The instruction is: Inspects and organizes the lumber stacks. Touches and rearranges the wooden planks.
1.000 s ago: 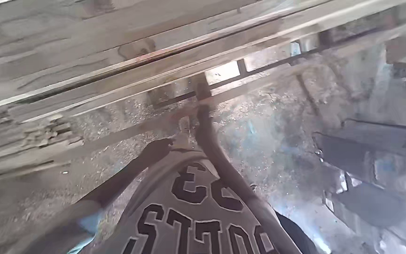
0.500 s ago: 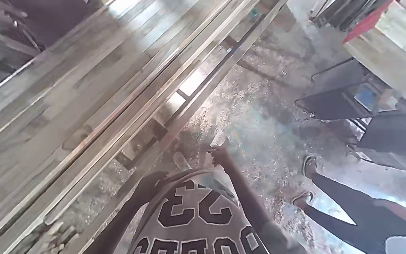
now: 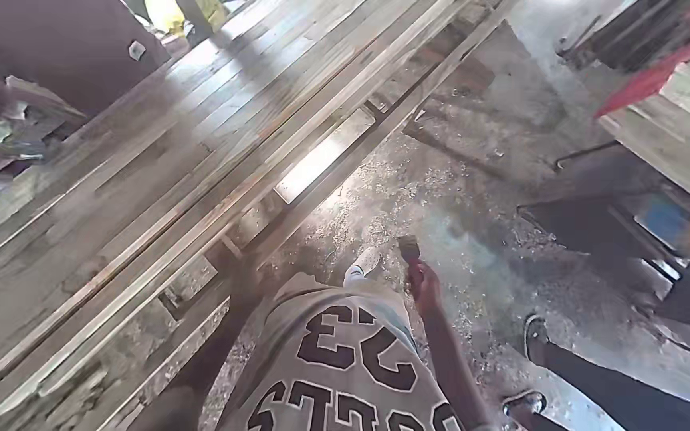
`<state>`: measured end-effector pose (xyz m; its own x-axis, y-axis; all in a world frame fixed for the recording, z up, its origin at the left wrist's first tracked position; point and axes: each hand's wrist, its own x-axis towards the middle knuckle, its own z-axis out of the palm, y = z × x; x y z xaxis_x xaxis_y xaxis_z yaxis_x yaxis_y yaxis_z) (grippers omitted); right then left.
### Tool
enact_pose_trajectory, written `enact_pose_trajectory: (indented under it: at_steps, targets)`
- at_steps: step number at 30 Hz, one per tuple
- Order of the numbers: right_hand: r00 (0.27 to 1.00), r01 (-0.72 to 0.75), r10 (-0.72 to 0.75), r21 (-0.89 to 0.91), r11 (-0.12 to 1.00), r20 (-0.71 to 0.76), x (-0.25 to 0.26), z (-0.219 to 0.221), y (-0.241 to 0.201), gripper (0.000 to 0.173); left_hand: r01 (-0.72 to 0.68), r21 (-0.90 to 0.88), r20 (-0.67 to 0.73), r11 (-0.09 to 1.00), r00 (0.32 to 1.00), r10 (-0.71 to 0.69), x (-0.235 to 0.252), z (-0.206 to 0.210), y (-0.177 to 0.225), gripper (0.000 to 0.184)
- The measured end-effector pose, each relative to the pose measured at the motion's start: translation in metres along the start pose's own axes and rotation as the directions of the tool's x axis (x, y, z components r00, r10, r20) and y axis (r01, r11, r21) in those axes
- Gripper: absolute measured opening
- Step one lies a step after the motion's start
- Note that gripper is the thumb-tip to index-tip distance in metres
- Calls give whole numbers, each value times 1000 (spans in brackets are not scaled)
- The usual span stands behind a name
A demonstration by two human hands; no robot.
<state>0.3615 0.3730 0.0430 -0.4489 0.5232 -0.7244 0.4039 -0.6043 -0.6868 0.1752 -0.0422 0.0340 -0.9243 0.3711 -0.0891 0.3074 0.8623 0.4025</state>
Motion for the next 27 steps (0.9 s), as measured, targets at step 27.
enact_pose_trajectory:
  at_steps: [27]
  targets:
    - [829,482,-518,-738,472,210,261,85,-246,51,279,271,460,921,803,-378,90,0,5,63]
